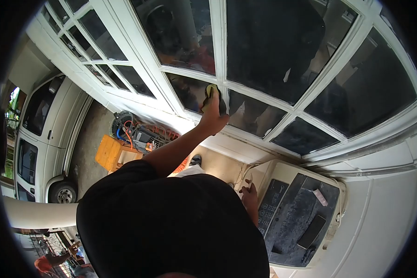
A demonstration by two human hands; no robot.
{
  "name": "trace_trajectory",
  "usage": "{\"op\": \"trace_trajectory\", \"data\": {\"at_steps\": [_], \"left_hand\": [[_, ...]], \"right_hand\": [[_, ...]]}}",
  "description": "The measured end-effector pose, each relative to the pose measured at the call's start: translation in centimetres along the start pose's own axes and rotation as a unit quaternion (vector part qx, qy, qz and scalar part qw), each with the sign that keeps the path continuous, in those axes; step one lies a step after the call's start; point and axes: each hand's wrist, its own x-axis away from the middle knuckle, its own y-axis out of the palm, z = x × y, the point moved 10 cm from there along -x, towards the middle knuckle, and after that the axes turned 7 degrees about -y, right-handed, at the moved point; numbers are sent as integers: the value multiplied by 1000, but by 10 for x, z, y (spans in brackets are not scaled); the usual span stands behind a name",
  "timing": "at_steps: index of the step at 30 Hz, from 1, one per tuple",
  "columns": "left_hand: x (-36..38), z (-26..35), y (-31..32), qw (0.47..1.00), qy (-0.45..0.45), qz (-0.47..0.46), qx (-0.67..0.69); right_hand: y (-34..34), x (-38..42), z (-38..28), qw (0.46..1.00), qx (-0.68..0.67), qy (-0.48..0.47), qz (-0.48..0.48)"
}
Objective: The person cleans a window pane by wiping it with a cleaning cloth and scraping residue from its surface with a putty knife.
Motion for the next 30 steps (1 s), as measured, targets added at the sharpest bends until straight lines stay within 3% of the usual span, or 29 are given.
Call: {"op": "trace_trajectory", "data": {"at_steps": [3, 7, 10, 11, 13, 16, 19, 22, 25, 30], "left_hand": [[2, -14, 7, 993, -82, -68, 50], [25, -53, 35, 994, -76, -82, -13], [51, -87, 60, 946, -183, -256, -82], [57, -100, 65, 945, -184, -260, -76], [92, -168, 96, 881, -333, -335, -13], [116, -219, 99, 893, -334, -298, 54], [134, -235, 61, 862, -357, -279, 227], [150, -267, 0, 887, -357, -228, 185], [173, -286, -55, 899, -319, -249, 166], [213, -349, -123, 902, -354, -207, 136]], "right_hand": [[-4, 4, 2, 999, -20, 47, 9], [-1, 3, 8, 998, -43, 47, -3], [4, 2, -1, 999, -44, 28, -6], [6, 4, -9, 999, -42, 16, -13], [8, 11, -15, 999, -35, 22, -9], [11, 15, -26, 1000, -18, -2, 10], [14, 31, -21, 998, -28, 8, 60], [31, 43, -7, 991, -69, 26, 112], [75, 48, 2, 989, -72, 60, 115], [168, 28, -4, 997, 38, 55, 33]]}}
